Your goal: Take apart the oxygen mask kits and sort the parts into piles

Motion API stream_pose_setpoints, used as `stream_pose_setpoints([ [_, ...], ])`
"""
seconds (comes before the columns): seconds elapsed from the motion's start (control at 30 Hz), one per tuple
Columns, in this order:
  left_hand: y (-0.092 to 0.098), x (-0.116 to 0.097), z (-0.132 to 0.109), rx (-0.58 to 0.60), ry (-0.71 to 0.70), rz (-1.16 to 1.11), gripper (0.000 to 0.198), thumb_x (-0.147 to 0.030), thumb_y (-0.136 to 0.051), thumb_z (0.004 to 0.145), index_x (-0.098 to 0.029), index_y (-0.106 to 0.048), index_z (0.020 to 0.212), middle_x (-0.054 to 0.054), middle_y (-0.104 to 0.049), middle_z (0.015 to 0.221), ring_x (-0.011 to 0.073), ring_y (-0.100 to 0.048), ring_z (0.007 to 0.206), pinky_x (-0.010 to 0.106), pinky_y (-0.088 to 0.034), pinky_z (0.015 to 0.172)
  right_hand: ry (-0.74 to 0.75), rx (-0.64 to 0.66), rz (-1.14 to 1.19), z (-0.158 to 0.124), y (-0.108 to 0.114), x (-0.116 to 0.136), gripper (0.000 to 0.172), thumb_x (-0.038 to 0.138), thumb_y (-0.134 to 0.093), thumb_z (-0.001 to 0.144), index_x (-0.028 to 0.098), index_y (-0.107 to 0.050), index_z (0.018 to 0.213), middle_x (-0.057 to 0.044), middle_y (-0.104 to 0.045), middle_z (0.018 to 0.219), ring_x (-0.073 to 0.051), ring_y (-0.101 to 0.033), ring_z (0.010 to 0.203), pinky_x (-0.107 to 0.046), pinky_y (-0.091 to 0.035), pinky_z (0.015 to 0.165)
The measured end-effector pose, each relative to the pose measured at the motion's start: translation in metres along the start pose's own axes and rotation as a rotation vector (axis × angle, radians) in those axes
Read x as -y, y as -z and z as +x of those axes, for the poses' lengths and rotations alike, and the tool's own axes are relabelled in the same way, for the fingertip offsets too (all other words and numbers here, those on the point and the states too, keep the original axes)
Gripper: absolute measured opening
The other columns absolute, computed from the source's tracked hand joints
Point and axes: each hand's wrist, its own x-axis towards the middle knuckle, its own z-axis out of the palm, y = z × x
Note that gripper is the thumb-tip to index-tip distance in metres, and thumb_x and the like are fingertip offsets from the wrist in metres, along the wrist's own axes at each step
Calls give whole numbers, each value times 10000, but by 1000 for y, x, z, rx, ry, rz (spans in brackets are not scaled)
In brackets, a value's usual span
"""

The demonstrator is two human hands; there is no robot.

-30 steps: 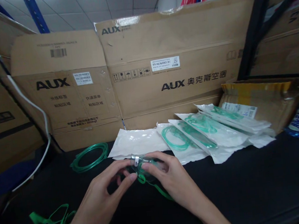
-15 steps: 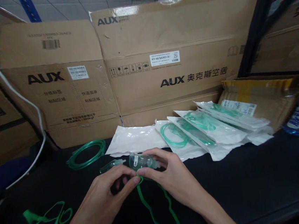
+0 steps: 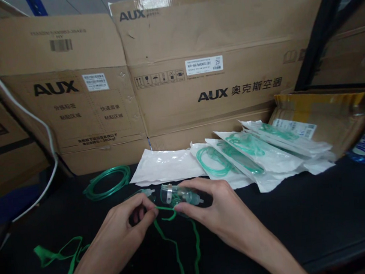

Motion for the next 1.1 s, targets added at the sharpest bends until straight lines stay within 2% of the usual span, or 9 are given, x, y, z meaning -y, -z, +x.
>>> stream_pose_setpoints([
  [0.13, -1, -4, -3, 26, 9, 7, 162, -234, -551, 894, -220, -644, 762, -21, -598, 686, 160, -542, 643, 278, -371, 618, -35, -18, 20, 1, 6, 0, 307, 388, -776, 799, 234, -775, 1064, -42, -786, 1060, -267, -725, 978, -366, -586, 861],
  [0.2, -4, -8, -6, 42, -46, -39, 114, -274, -579, 908, -239, -687, 894, -18, -641, 752, 164, -564, 674, 281, -396, 647, -47, -7, 63, 2, 5, -1, 314, 385, -773, 799, 224, -774, 1069, -48, -787, 1067, -268, -727, 984, -368, -593, 866],
  [0.3, -10, -12, -8, 29, -133, -112, 170, -314, -638, 900, -261, -706, 1046, -11, -685, 860, 164, -592, 718, 276, -425, 677, -51, 12, 124, 2, 2, -3, 320, 373, -783, 788, 218, -771, 1068, -51, -784, 1082, -267, -727, 999, -368, -586, 895],
  [0.47, -15, -4, -3, 3, -250, -129, 139, -242, -610, 930, -242, -739, 879, -10, -716, 878, 163, -634, 794, 267, -445, 739, -86, 47, 127, 1, 2, -3, 339, 401, -788, 773, 212, -775, 1054, -49, -783, 1080, -272, -722, 1009, -359, -581, 892],
  [0.6, -11, 9, 2, -84, -193, -27, 159, -233, -590, 931, -234, -735, 865, -5, -729, 895, 183, -660, 847, 291, -445, 792, -146, 11, 1, 1, 15, -4, 392, 465, -773, 771, 225, -779, 1081, -53, -788, 1062, -296, -724, 985, -390, -584, 872],
  [0.7, -6, 13, 3, -145, -88, -15, 179, -267, -581, 923, -227, -737, 846, 0, -726, 858, 181, -654, 764, 286, -446, 707, -199, -36, -9, 2, 25, -4, 459, 506, -764, 761, 213, -775, 1115, -70, -794, 1050, -316, -732, 970, -418, -590, 875],
  [0.77, -5, 9, 3, -163, -60, -93, 186, -304, -587, 915, -236, -747, 850, -9, -724, 818, 168, -638, 702, 270, -445, 651, -224, -44, 51, 3, 28, -3, 489, 512, -780, 738, 197, -778, 1113, -78, -802, 1006, -315, -744, 933, -412, -603, 851],
  [0.93, -15, -10, 0, -196, -103, -321, 136, -308, -657, 857, -241, -770, 890, -27, -727, 765, 141, -628, 648, 226, -456, 604, -233, 70, 257, 5, 19, 3, 446, 450, -826, 712, 209, -790, 1086, -66, -805, 990, -270, -760, 906, -343, -619, 836],
  [1.1, -25, -13, 0, -205, -113, -311, 143, -280, -669, 853, -206, -783, 895, -7, -711, 730, 135, -606, 607, 223, -445, 585, -224, 149, 344, 4, 12, 6, 447, 420, -849, 698, 223, -786, 1094, -75, -783, 1097, -274, -742, 1000, -357, -601, 913],
])
